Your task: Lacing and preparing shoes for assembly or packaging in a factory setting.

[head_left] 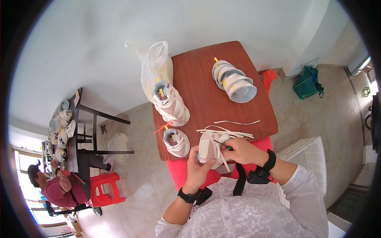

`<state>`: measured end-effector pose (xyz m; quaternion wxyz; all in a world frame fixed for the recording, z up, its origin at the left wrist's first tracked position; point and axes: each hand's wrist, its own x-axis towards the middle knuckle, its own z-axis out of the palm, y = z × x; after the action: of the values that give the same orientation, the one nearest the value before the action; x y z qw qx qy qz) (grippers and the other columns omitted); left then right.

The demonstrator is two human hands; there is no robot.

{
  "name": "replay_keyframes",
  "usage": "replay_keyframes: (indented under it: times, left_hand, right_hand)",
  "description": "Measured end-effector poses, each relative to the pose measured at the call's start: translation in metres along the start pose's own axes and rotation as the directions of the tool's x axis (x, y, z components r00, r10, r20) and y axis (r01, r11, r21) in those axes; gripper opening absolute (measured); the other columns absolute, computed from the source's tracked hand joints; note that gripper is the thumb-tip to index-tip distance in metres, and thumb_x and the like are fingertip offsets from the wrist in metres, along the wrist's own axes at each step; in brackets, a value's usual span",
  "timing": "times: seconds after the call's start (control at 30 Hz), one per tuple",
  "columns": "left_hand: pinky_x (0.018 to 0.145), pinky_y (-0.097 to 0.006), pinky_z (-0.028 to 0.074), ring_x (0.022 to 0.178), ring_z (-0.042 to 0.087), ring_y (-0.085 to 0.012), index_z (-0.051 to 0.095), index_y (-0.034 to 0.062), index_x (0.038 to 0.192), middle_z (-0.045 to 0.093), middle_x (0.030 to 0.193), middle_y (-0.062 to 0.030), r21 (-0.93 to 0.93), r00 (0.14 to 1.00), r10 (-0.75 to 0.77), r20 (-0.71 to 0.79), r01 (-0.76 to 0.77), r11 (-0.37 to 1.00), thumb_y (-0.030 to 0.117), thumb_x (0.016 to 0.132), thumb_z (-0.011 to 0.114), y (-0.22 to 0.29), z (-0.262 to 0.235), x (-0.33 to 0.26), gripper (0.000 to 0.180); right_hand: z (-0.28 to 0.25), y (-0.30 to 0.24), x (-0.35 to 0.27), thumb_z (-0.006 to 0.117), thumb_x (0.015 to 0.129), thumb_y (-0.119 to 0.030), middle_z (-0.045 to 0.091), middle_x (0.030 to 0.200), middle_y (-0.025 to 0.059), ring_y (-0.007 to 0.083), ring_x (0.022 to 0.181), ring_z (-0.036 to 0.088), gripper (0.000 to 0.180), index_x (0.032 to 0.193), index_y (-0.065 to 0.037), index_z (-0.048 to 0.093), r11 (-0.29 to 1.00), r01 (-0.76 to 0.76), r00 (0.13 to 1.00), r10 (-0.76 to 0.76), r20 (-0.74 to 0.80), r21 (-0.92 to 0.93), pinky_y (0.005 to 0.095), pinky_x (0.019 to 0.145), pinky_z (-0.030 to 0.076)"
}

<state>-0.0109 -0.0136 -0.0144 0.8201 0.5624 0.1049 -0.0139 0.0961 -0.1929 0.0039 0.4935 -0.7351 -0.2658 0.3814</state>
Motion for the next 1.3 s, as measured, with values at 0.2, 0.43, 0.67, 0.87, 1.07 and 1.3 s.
replay_keyframes:
  times: [0.2, 0.43, 0.67, 0.87, 1.07, 1.3]
  left_hand:
    - [0.094, -0.033, 0.048, 0.11, 0.056, -0.0162, 0.043, 0.0061, 0.123, 0.057, 0.116, -0.007, -0.037, 0.995, 0.037, -0.089, -0.04, 0.999, -0.008, 0.082, 0.066, 0.0, 0.007, -0.001, 0.049]
    - [0.096, -0.034, 0.048, 0.114, 0.055, -0.0189, 0.041, 0.007, 0.126, 0.054, 0.124, -0.0082, -0.246, 0.989, 0.044, -0.141, -0.078, 0.966, -0.007, 0.083, 0.066, 0.003, -0.002, 0.0, 0.052]
    - [0.102, -0.038, 0.043, 0.121, 0.049, -0.0204, 0.037, 0.0075, 0.133, 0.05, 0.13, -0.0083, -0.299, 0.988, 0.001, -0.153, -0.048, 0.953, -0.004, 0.082, 0.069, -0.016, -0.009, -0.009, 0.062]
    - [0.105, -0.041, 0.039, 0.127, 0.045, -0.0223, 0.03, 0.0077, 0.141, 0.043, 0.138, -0.0118, -0.307, 0.998, -0.043, 0.038, 0.053, 0.95, 0.025, 0.084, 0.075, 0.0, -0.033, -0.012, 0.075]
    - [0.108, -0.04, 0.034, 0.132, 0.039, -0.0261, 0.025, 0.007, 0.145, 0.038, 0.143, -0.0159, 0.059, 0.941, -0.197, 0.274, 0.188, 0.98, 0.046, 0.082, 0.072, 0.037, -0.025, 0.009, 0.088]
    - [0.103, -0.035, 0.04, 0.122, 0.049, -0.0196, 0.037, 0.0062, 0.137, 0.05, 0.131, -0.0086, -0.04, 0.995, -0.085, 0.057, 0.088, 0.995, -0.004, 0.082, 0.067, 0.016, -0.02, 0.011, 0.063]
  right_hand:
    - [0.015, 0.007, 0.002, 0.06, 0.081, -0.021, 0.065, 0.075, 0.0146, 0.0218, 0.071, 0.063, 0.024, 0.09, 0.0, 0.066, 0.99, 0.099, 0.925, -0.128, -0.357, -0.1, 0.036, 0.067, 0.047]
    - [0.011, -0.004, -0.005, 0.064, 0.086, -0.016, 0.064, 0.102, 0.0098, 0.0144, 0.088, 0.06, 0.034, 0.114, 0.002, 0.058, 0.934, 0.117, 0.986, -0.07, -0.15, 0.337, 0.0298, 0.078, 0.049]
    - [0.006, -0.01, -0.009, 0.069, 0.08, -0.008, 0.066, 0.106, 0.0121, 0.0202, 0.1, 0.065, 0.045, 0.12, 0.002, 0.053, 0.952, 0.306, 0.926, -0.295, -0.234, 0.012, 0.0319, 0.081, 0.053]
    - [-0.031, -0.037, -0.009, 0.064, 0.076, -0.007, 0.068, 0.102, 0.0164, 0.0281, 0.093, 0.067, 0.042, 0.117, -0.003, 0.055, 0.95, 0.304, 0.953, -0.304, 0.001, -0.073, 0.035, 0.078, 0.052]
    - [-0.035, -0.046, -0.009, 0.061, 0.075, -0.005, 0.068, 0.098, 0.0115, 0.0269, 0.088, 0.068, 0.036, 0.111, -0.007, 0.057, 0.902, 0.303, 0.94, -0.23, 0.251, -0.307, 0.0367, 0.075, 0.053]
    - [-0.015, -0.022, -0.006, 0.069, 0.074, -0.008, 0.064, 0.092, 0.0086, 0.026, 0.072, 0.065, 0.027, 0.099, -0.008, 0.061, 0.869, 0.363, 0.884, -0.435, -0.17, -0.336, 0.0344, 0.062, 0.051]
